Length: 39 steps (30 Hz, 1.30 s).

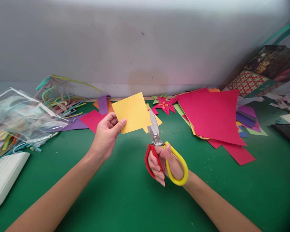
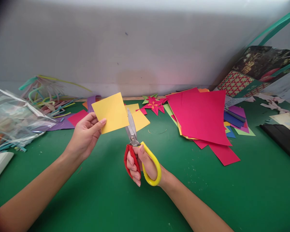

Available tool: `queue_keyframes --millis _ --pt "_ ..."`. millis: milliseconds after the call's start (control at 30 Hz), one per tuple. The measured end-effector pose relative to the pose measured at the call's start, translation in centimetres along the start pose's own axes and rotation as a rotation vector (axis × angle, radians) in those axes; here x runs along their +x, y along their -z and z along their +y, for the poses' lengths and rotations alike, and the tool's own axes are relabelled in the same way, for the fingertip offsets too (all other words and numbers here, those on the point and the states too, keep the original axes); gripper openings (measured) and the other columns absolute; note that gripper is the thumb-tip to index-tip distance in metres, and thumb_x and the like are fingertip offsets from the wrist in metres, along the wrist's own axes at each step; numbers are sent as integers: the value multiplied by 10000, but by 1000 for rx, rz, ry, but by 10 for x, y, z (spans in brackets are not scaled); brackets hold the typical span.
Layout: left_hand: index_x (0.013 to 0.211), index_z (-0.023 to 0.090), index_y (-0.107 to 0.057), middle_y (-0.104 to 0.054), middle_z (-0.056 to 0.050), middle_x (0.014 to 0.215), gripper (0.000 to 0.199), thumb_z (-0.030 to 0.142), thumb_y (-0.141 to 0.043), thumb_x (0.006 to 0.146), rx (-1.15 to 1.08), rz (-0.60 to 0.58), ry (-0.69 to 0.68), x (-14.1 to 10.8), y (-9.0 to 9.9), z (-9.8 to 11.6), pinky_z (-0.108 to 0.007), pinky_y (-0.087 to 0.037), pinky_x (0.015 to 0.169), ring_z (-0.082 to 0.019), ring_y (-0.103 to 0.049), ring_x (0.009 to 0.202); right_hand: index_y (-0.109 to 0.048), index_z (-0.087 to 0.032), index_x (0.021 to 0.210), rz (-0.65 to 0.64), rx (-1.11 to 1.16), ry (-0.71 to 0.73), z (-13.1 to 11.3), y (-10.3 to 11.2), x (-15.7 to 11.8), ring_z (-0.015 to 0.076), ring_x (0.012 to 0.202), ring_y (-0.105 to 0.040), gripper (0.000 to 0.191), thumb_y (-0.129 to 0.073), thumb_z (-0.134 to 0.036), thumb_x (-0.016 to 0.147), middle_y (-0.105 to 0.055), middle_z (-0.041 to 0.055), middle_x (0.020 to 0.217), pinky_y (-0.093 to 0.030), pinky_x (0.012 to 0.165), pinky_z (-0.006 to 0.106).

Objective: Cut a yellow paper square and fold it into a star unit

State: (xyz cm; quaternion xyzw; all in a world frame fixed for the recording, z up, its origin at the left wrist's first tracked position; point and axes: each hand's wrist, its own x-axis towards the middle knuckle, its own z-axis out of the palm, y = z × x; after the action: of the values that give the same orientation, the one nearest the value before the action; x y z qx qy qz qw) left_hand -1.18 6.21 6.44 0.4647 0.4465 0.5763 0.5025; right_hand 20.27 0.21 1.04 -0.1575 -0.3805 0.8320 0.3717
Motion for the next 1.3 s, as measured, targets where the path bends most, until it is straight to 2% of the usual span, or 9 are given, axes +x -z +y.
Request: queue_keyframes --millis 200,433,1000,1300 --pt "1126 202 -687 -742 -97 1194 324 339 -788 850 15 17 2 0 0 -1 -344 -578 863 -244 -718 1061 -490 -191 749 37 -15 -27 -1 -1 -1 57 358 -384 682 -388 -849 896 -455 -67 595 -445 288 195" --pt "1131 199 -682 -733 -101 1231 310 311 -781 859 -14 5 4 0 0 0 -348 -582 899 -255 -702 1132 -485 -193 739 41 -6 -34 -2 -2 0 56 343 -381 671 -421 -844 890 -458 -70 578 -439 274 193" --pt "1149 193 -682 -728 -98 1252 312 296 -776 870 -18 3 4 0 1 -1 -321 -583 884 -248 -698 1144 -487 -188 725 77 -24 -35 -1 1 -3 47 310 -371 653 -454 -815 902 -452 -75 561 -429 250 186" --pt "1158 185 -681 -720 -101 1281 304 275 -767 881 -45 -7 5 0 0 -2 -347 -581 956 -259 -685 1193 -486 -187 713 114 -42 -39 1 0 -4 53 302 -395 638 -480 -794 909 -457 -75 549 -451 252 198"
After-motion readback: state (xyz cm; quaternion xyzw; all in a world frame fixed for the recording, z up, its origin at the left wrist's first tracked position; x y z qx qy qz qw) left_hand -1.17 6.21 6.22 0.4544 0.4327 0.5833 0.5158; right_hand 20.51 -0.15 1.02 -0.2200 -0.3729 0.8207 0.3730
